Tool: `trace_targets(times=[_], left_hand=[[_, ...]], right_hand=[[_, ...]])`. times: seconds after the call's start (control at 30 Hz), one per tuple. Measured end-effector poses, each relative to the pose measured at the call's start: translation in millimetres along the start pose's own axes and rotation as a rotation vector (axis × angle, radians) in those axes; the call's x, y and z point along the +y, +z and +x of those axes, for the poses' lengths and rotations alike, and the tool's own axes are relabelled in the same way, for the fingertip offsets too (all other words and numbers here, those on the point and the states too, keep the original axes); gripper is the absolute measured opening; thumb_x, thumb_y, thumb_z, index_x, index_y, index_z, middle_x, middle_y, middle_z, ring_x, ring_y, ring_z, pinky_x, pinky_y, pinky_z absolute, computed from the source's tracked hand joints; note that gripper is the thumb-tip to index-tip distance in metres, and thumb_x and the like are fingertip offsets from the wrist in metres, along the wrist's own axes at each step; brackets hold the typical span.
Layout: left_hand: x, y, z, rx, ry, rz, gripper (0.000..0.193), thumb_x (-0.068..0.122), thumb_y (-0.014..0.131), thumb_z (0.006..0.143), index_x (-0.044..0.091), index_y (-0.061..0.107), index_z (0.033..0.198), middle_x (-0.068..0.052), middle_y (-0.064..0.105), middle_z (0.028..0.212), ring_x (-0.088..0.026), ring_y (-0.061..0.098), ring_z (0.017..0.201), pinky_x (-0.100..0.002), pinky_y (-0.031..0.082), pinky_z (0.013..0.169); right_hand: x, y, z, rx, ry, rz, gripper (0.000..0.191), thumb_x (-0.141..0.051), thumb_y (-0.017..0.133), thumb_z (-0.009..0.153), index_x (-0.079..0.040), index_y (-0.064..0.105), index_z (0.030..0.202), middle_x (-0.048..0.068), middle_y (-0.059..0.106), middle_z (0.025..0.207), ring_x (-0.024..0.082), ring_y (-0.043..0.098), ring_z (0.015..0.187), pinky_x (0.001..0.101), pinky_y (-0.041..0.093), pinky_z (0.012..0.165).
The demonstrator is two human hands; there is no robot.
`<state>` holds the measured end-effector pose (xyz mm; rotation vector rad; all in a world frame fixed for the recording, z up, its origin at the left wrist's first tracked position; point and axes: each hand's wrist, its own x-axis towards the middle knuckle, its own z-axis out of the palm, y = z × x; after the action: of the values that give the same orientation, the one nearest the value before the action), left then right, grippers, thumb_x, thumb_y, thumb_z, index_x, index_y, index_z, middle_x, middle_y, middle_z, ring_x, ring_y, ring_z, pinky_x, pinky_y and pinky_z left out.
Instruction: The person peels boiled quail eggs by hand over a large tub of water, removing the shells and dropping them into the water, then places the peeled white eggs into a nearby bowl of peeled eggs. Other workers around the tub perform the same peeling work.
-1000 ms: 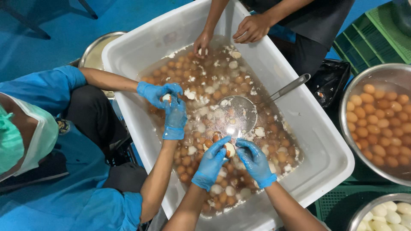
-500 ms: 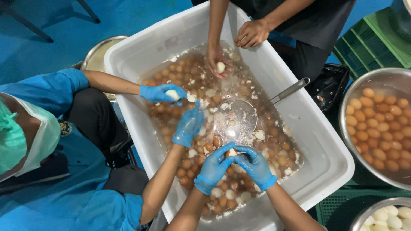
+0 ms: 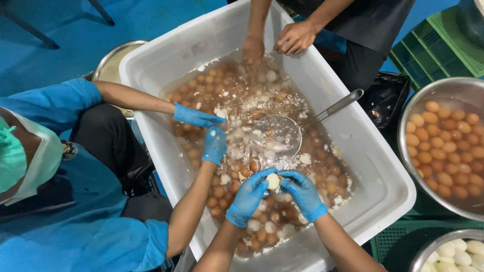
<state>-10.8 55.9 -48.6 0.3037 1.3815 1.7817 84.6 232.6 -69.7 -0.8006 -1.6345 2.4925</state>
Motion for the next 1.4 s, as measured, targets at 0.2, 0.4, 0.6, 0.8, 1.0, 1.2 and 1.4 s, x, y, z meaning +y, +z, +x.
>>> trace_targets(times=[0.2, 0.4, 0.6, 0.8, 1.0, 1.2, 1.4], left_hand=[[-2.1, -2.5, 5.6, 0.007, -0.064, -0.298, 0.043, 0.011, 0.051, 0.105, 0.008, 0.056, 0.147, -0.007, 0.064, 0.134, -0.018, 0.063, 0.112, -0.031, 0.056, 0.091], [-2.8, -1.3, 9.2, 0.016, -0.044, -0.440, 0.045, 0.008, 0.049, 0.100, 0.007, 0.055, 0.144, -0.009, 0.062, 0.138, -0.021, 0.065, 0.115, -0.037, 0.059, 0.098], [-4.2, 4.7, 9.0, 0.036, 0.021, -0.229, 0.040, 0.005, 0.056, 0.099, 0.006, 0.055, 0.139, -0.006, 0.062, 0.133, -0.017, 0.063, 0.118, -0.035, 0.058, 0.096], [-3.0, 6.2, 5.7, 0.048, 0.152, -0.065, 0.042, -0.003, 0.062, 0.095, 0.002, 0.060, 0.137, -0.008, 0.064, 0.129, -0.015, 0.061, 0.118, -0.030, 0.053, 0.100], [3.5, 6.7, 1.6, 0.072, 0.140, -0.006, 0.038, -0.002, 0.064, 0.095, 0.002, 0.062, 0.133, -0.007, 0.066, 0.131, -0.015, 0.062, 0.121, -0.030, 0.052, 0.103], [8.4, 6.5, 0.9, 0.123, 0.148, 0.029, 0.039, -0.003, 0.063, 0.094, 0.004, 0.063, 0.132, -0.005, 0.067, 0.130, -0.013, 0.063, 0.120, -0.028, 0.051, 0.104], [10.3, 5.4, -2.7, 0.180, 0.261, 0.177, 0.034, 0.000, 0.062, 0.097, 0.003, 0.064, 0.131, -0.009, 0.071, 0.126, -0.015, 0.066, 0.116, -0.029, 0.053, 0.100]], right_hand=[[-0.8, -1.2, 3.4, 0.017, 0.048, 0.069, 0.028, -0.006, 0.062, 0.095, -0.002, 0.068, 0.123, 0.008, 0.071, 0.107, 0.017, 0.067, 0.088, 0.0358, 0.058, 0.082], [1.8, -3.5, 9.9, 0.008, 0.064, 0.209, 0.029, -0.004, 0.061, 0.095, -0.001, 0.066, 0.124, 0.009, 0.068, 0.108, 0.017, 0.065, 0.092, 0.0410, 0.060, 0.085], [-1.7, -1.0, 4.4, -0.128, -0.188, -0.227, 0.041, -0.004, 0.065, 0.092, -0.003, 0.063, 0.133, 0.009, 0.068, 0.129, 0.018, 0.065, 0.114, 0.0351, 0.055, 0.098], [-14.3, 1.7, 0.5, -0.179, -0.277, -0.487, 0.054, -0.012, 0.078, 0.085, -0.005, 0.060, 0.135, 0.007, 0.068, 0.129, 0.016, 0.065, 0.117, 0.0341, 0.054, 0.099], [-11.3, 1.0, 2.0, -0.208, -0.299, -0.392, 0.053, -0.011, 0.078, 0.086, -0.003, 0.058, 0.135, 0.009, 0.068, 0.128, 0.018, 0.065, 0.116, 0.0358, 0.054, 0.101], [-8.2, 7.6, -1.9, -0.042, -0.105, -0.185, 0.053, -0.008, 0.073, 0.086, -0.008, 0.056, 0.136, 0.007, 0.064, 0.131, 0.017, 0.062, 0.120, 0.0349, 0.053, 0.102], [-1.3, 14.5, 3.3, -0.062, -0.149, -0.011, 0.046, -0.012, 0.067, 0.090, -0.007, 0.055, 0.135, 0.008, 0.064, 0.133, 0.020, 0.063, 0.120, 0.0381, 0.055, 0.100]])
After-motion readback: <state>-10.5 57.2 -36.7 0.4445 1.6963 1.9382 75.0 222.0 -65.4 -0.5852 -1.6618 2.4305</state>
